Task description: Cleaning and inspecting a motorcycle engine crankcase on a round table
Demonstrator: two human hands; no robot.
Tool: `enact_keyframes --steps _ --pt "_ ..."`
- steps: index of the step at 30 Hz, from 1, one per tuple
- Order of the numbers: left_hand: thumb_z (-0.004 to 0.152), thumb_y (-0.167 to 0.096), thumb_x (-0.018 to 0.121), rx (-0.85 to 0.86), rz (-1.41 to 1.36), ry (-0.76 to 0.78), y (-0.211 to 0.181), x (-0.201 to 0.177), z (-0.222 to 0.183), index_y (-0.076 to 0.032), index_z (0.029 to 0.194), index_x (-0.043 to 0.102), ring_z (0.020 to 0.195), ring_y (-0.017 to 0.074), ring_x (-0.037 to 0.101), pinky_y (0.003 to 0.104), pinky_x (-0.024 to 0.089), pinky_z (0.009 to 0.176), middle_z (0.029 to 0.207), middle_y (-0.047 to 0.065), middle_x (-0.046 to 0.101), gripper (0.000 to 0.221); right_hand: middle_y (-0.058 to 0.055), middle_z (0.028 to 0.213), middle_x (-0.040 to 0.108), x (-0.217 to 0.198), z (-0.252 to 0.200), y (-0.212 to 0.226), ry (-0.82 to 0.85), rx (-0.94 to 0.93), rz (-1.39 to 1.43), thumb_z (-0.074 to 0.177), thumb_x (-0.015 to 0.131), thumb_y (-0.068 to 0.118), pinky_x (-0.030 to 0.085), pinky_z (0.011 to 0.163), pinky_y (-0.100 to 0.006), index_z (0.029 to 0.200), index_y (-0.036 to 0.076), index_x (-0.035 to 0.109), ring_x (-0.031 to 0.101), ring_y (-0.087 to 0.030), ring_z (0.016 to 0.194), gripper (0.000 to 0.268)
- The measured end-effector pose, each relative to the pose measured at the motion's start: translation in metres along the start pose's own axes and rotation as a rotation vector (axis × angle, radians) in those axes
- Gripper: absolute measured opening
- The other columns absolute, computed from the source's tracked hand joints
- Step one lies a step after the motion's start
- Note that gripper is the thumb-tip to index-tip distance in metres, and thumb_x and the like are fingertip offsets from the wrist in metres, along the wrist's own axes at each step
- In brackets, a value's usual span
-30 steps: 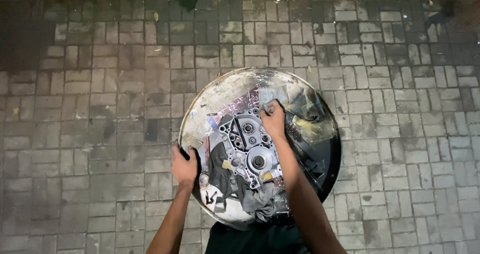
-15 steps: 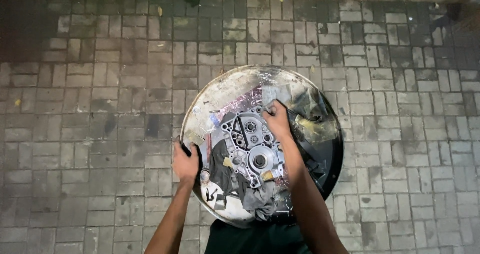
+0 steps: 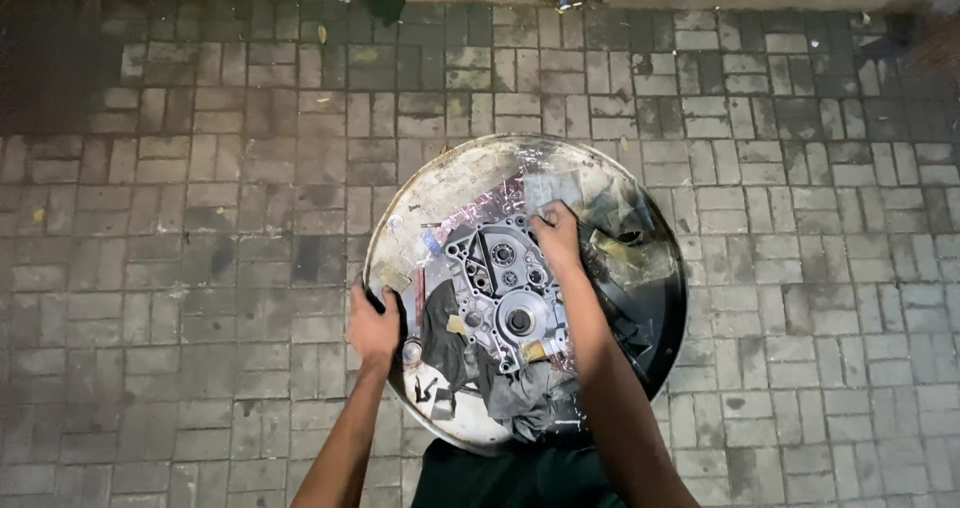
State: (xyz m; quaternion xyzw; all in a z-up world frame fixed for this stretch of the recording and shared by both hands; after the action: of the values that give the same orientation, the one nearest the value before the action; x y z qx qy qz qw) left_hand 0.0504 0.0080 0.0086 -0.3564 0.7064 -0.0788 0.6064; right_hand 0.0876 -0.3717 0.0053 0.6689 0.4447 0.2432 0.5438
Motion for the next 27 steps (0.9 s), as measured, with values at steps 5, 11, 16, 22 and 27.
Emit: enact_keyframes --steps 5,11,16,22,27 --pt "0.098 -0.05 0.053 -0.015 0.017 -0.009 0.013 0.014 0.007 -0.025 0.149 0.044 0.11 0.0463 0.067 0.06 0.053 0.092 0.136 0.019 0.064 0.058 0.001 0.07 0.056 0.001 -0.014 0.02 0.048 -0.034 -0.02 0.082 0.064 0.005 0.043 0.062 -0.028 0.088 0.009 0.061 0.052 -0.012 0.067 0.007" --pt "0.098 -0.051 0.053 -0.008 0.034 -0.003 0.012 0.014 0.001 -0.025 0.149 0.044 0.111 0.0465 0.067 0.06 0.053 0.093 0.138 0.019 0.063 0.059 -0.003 0.072 0.057 0.002 0.009 -0.015 -0.05 -0.018 -0.071 0.086 0.064 0.01 0.047 0.069 -0.033 0.092 0.009 0.058 0.054 -0.015 0.071 0.007" --pt "0.101 -0.045 0.051 0.006 -0.032 0.011 -0.001 0.003 -0.002 -0.019 0.151 0.043 0.114 0.0482 0.065 0.06 0.052 0.094 0.142 0.022 0.06 0.057 0.001 0.077 0.057 0.002 -0.007 0.01 0.054 0.006 -0.075 0.087 0.065 0.01 0.049 0.072 -0.035 0.093 0.009 0.06 0.055 -0.015 0.075 0.007" --pt "0.098 -0.048 0.053 -0.008 -0.004 0.017 0.004 0.003 0.0 -0.023 0.151 0.042 0.116 0.0475 0.064 0.061 0.051 0.097 0.143 0.021 0.059 0.06 0.001 0.075 0.056 -0.006 0.021 -0.027 -0.253 0.008 0.072 0.092 0.065 0.014 0.046 0.063 -0.031 0.093 0.011 0.056 0.055 -0.014 0.072 0.009" --pt "0.099 -0.047 0.051 -0.009 -0.005 0.041 -0.004 -0.004 -0.002 -0.022 0.151 0.041 0.116 0.0481 0.064 0.061 0.051 0.097 0.144 0.021 0.059 0.059 0.002 0.082 0.061 -0.002 -0.041 0.047 -0.15 0.095 0.184 0.091 0.073 0.017 0.05 0.053 -0.024 0.099 0.014 0.052 0.057 -0.01 0.061 0.023"
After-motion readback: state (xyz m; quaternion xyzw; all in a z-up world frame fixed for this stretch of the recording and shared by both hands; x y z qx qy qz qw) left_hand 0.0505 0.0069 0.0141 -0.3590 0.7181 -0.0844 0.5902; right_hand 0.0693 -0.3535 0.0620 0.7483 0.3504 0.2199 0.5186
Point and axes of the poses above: each hand's wrist, its own z-axis towards the middle knuckle, its own x-axis out of the palm, y = z × x, the point moved 5 cm from there along z, towards the middle knuckle
